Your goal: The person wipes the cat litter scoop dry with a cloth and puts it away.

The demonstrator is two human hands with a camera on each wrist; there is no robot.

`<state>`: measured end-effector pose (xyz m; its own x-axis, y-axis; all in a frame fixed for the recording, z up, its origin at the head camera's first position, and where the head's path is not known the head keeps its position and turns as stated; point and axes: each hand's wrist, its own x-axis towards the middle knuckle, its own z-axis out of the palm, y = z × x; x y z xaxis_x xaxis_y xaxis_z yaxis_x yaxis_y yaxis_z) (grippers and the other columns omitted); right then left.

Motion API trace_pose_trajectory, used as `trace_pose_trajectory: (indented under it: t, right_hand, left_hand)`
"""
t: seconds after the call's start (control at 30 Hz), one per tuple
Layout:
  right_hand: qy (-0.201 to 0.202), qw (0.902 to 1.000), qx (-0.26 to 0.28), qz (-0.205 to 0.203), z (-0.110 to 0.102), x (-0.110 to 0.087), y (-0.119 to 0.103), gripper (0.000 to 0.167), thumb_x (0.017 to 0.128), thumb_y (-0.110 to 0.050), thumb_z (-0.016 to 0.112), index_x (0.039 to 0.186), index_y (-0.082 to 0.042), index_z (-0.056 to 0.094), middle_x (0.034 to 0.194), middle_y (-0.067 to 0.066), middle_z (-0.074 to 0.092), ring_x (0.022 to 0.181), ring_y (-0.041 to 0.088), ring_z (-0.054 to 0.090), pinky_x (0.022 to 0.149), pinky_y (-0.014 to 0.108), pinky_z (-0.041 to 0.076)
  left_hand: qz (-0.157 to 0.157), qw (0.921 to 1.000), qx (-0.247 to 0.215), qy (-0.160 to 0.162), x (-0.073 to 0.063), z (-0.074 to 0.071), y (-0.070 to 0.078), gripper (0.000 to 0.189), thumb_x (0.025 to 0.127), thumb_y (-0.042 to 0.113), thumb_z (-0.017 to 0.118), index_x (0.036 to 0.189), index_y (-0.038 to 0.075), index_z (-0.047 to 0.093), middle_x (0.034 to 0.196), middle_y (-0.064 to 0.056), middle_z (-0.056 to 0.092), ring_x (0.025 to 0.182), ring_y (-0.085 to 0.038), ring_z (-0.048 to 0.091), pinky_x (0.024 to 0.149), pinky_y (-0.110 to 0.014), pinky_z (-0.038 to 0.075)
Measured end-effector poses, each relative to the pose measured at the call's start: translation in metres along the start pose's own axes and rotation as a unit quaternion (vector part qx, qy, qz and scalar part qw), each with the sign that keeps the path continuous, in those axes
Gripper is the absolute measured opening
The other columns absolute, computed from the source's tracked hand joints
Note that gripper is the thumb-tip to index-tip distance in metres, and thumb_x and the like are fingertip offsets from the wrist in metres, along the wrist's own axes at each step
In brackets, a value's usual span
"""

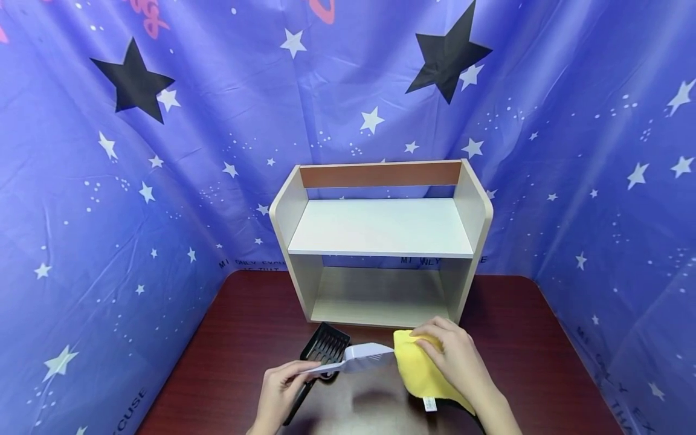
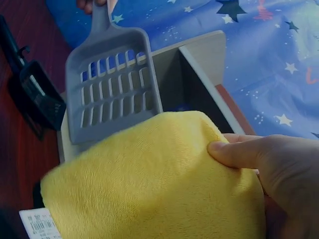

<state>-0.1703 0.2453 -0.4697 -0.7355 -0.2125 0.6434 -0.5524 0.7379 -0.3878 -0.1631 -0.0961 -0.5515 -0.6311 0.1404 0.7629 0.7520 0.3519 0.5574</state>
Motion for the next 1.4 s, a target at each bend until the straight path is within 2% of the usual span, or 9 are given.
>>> trace_pose_trajectory:
  t: [0.13,0.3,0.4,0.47,0.63,0.8,0.93,1.2,1.4]
  right_hand:
    - [-0.012,0.9987,0.047,-0.015,0.000,0.002,-0.006,0.033,0.071,0.003,0.084,0.089,-0.024,0.075,0.088,-0.016,0.069,0.082,0.001,0.066,0.078,0.004,0.044]
    - [-0.041,0.9924,0.108,-0.041,0.005,0.004,-0.018,0.032,0.074,0.004,0.081,0.091,-0.023,0.075,0.092,-0.013,0.071,0.085,0.002,0.067,0.081,0.003,0.046]
    - [-0.050,0.9900,0.123,-0.046,0.010,0.006,-0.025,0.031,0.076,0.002,0.080,0.091,-0.025,0.075,0.093,-0.013,0.071,0.086,0.003,0.067,0.080,0.005,0.047]
    - [-0.052,0.9896,0.126,-0.046,0.014,0.007,-0.030,0.030,0.078,0.000,0.080,0.091,-0.026,0.074,0.093,-0.014,0.071,0.086,0.003,0.067,0.079,0.006,0.048]
    - [-0.056,0.9904,0.116,-0.050,0.021,0.011,-0.040,0.026,0.078,-0.003,0.080,0.091,-0.025,0.074,0.092,-0.015,0.070,0.084,0.002,0.066,0.077,0.008,0.047]
    - [-0.066,0.9932,0.083,-0.049,0.024,0.013,-0.043,0.024,0.077,-0.003,0.081,0.089,-0.023,0.075,0.091,-0.016,0.069,0.082,0.000,0.064,0.070,0.015,0.049]
    - [-0.066,0.9951,0.062,-0.040,0.023,0.012,-0.041,0.026,0.076,-0.002,0.081,0.089,-0.024,0.075,0.091,-0.017,0.069,0.081,-0.002,0.062,0.067,0.018,0.049]
    - [-0.043,0.9972,0.056,-0.026,0.019,0.007,-0.030,0.031,0.074,0.000,0.083,0.089,-0.025,0.075,0.089,-0.017,0.069,0.079,-0.003,0.061,0.068,0.008,0.043]
    - [-0.037,0.9981,0.047,-0.012,0.015,0.003,-0.021,0.030,0.074,-0.001,0.083,0.090,-0.026,0.075,0.090,-0.018,0.070,0.081,-0.002,0.064,0.069,0.013,0.047]
  left_hand:
    - [-0.007,1.0000,0.005,0.003,-0.001,-0.001,-0.002,0.022,0.080,-0.006,0.075,0.095,0.009,0.078,0.084,-0.005,0.078,0.074,-0.004,0.071,0.064,-0.009,0.052]
    - [-0.006,1.0000,0.004,-0.006,-0.002,0.002,-0.002,0.023,0.080,-0.005,0.075,0.096,0.011,0.078,0.084,-0.003,0.078,0.074,-0.003,0.071,0.065,-0.009,0.052]
    - [0.005,0.9999,0.001,-0.012,-0.002,0.006,-0.001,0.024,0.080,-0.005,0.075,0.098,0.011,0.078,0.084,-0.004,0.078,0.074,-0.004,0.071,0.065,-0.010,0.053]
    - [-0.006,0.9998,-0.002,-0.016,-0.003,0.008,0.001,0.024,0.080,-0.004,0.075,0.098,0.012,0.078,0.084,-0.002,0.078,0.075,-0.004,0.071,0.066,-0.010,0.053]
    - [-0.020,0.9996,-0.001,-0.019,-0.004,0.012,0.004,0.022,0.079,-0.004,0.076,0.096,0.011,0.078,0.084,-0.001,0.078,0.074,-0.008,0.072,0.066,-0.010,0.054]
    - [0.002,0.9995,-0.020,-0.025,-0.003,0.014,0.005,0.020,0.080,-0.007,0.074,0.096,0.005,0.077,0.084,-0.007,0.078,0.070,-0.011,0.072,0.065,-0.011,0.054]
    - [0.014,0.9991,-0.028,-0.027,-0.002,0.012,0.006,0.020,0.081,-0.006,0.073,0.097,0.005,0.077,0.084,-0.007,0.077,0.071,-0.008,0.072,0.066,-0.010,0.054]
    - [0.021,0.9992,-0.027,-0.022,0.001,0.007,0.007,0.020,0.080,-0.008,0.073,0.097,0.004,0.077,0.085,-0.006,0.077,0.074,-0.008,0.072,0.068,-0.010,0.054]
    - [0.021,0.9995,-0.015,-0.019,0.001,0.004,0.007,0.026,0.076,-0.010,0.076,0.097,0.005,0.077,0.086,-0.006,0.078,0.077,-0.006,0.072,0.069,-0.010,0.054]
